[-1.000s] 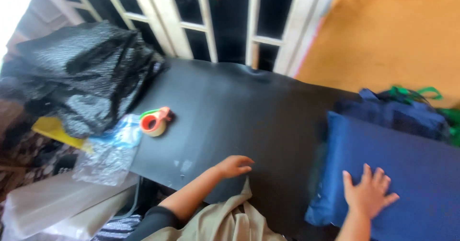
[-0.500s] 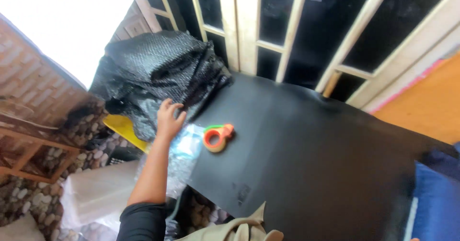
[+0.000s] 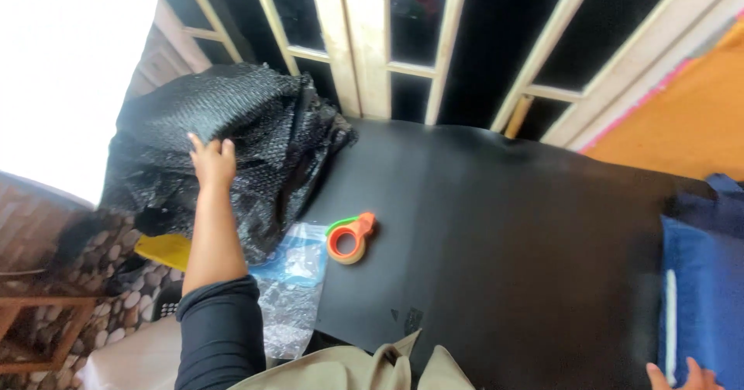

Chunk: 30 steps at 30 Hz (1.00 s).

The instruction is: A person is seen cleaning a white pillow with a duster, placing it into a blue tote bag, and then carefully wrapping the bag in a large sheet of black bubble wrap.

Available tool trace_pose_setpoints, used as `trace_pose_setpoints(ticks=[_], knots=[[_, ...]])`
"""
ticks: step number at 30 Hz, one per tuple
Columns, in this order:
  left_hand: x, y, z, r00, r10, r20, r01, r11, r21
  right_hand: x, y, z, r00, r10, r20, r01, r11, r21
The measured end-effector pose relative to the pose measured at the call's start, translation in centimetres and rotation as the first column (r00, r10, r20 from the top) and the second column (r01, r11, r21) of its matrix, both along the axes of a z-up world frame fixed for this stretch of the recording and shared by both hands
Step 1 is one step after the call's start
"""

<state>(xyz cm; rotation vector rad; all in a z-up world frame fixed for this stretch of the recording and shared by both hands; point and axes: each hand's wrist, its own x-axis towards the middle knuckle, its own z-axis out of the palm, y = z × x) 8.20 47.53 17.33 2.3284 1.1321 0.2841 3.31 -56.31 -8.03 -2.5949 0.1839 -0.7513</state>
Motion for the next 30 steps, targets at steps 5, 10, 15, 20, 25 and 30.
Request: trace_pose_setpoints(ticks=[5,10,15,20,25,30], knots=[[0.8,-7.5,3.6,0.751,-0.38,0.54,0.119,0.882,0.455,-2.2,0.8,0.6,0.941,-0.137,-0.311,0.212,0.952,0.223],[-2.0,-24.1,5.5,0.605,-0.594,0.53,0.217,0.763,0.609,-2.1,7.0,7.5,0.843,0.042,-0.536,0.172,0.923,0.343],[-3.7,-37.9,-5.2,0.546,-0.762,0.349,0.516,0.634,0.576,-0.7,13.9,13.2,0.826,0.233,-0.513,0.109,0.828,0.55],[-8.9,-46.4,-13.6,0.523,-0.844,-0.118,0.845,0.497,0.197,0.1,18.4,14.4,0.87,0.419,-0.259,-0.068,0.624,0.778],[-11.7,-48.0,-15.2,0.346,-0.856,-0.384,0.918,0.393,-0.048,1.1,21.0,12.7,0.865,0.38,-0.327,0.108,0.495,0.862],[-12.2,-47.4,-15.6,0.369,-0.882,-0.294,0.875,0.436,-0.209,2.6,22.2,8.6,0.82,0.271,-0.503,0.227,0.654,0.722]])
